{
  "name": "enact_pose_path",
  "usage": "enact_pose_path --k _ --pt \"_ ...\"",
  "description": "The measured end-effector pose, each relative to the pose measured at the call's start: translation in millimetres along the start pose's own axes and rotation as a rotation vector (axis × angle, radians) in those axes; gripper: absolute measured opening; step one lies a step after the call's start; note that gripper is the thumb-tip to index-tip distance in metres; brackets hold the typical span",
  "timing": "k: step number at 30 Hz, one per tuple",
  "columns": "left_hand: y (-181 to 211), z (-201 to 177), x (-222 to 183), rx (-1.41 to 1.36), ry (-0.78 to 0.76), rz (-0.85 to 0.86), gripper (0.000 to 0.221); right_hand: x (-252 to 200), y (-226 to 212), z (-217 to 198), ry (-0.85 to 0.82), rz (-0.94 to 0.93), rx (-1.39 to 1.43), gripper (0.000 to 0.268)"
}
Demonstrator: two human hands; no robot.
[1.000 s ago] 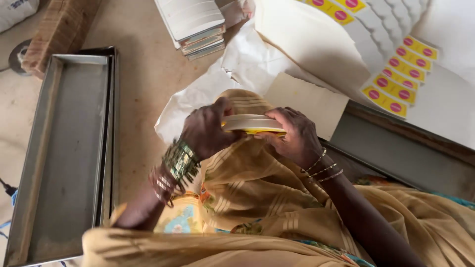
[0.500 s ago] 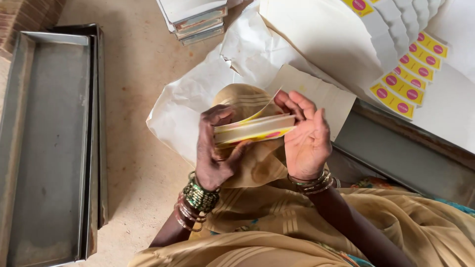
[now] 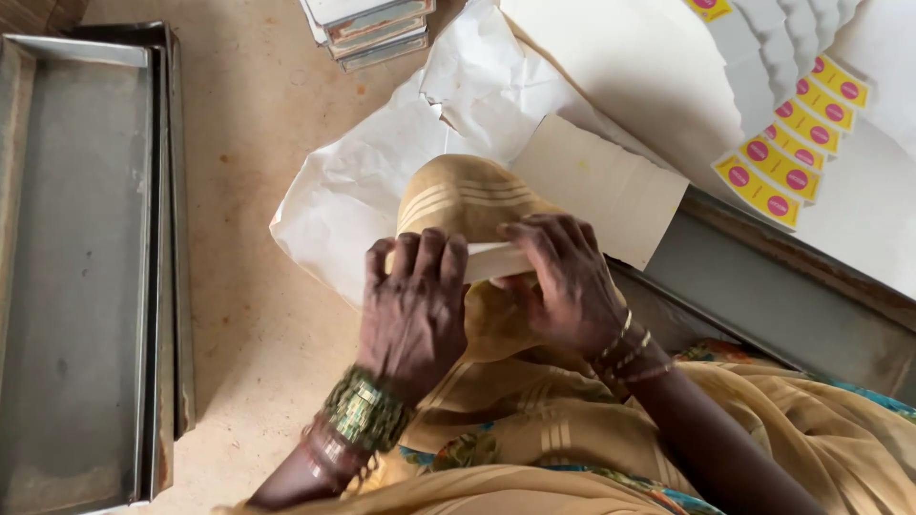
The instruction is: Sorting, aligning, and stacking printed Nescafe coffee cup labels into stacks and metal containers.
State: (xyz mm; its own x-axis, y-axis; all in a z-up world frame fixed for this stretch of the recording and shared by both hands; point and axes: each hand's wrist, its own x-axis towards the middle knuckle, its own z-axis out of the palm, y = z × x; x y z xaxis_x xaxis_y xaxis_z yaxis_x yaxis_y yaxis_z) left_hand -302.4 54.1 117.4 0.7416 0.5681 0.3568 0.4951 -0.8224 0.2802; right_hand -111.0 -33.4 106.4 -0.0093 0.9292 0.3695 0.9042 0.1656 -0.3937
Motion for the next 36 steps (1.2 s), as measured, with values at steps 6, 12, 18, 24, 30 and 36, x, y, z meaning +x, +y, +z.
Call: enact_pose_path --k 6,12,18,24,30,36 --pt "-13.6 -5.9 -2.3 -0.194 0.050 0.023 0.044 -2.5 5.3 -14.6 -0.046 0.044 0.158 0.051" --pt "-36.5 52.3 -27.7 -0.990 0.148 -0.072 0.051 -28.9 21.5 26.4 0.092 0.139 0.477 0.048" --pt "-27.4 51.4 -35.1 -1.097 0.177 -0.208 0.067 -33.8 0.4 26.9 0.333 0.450 1.273 0.061" --pt "6.3 30.8 -31.7 -1.085 0.345 -0.252 0.107 -11.9 -41.4 15.6 0.446 0.485 1.657 0.080" --pt "-16.7 54.0 -48.2 -0.878 0.333 -0.235 0.091 -37.2 -14.6 10.0 0.098 0.318 1.030 0.092" --pt "-21.9 -3.5 -29.5 -0.280 0.074 -0.092 0.059 -35.0 6.4 5.2 -0.054 -0.023 -0.072 0.077"
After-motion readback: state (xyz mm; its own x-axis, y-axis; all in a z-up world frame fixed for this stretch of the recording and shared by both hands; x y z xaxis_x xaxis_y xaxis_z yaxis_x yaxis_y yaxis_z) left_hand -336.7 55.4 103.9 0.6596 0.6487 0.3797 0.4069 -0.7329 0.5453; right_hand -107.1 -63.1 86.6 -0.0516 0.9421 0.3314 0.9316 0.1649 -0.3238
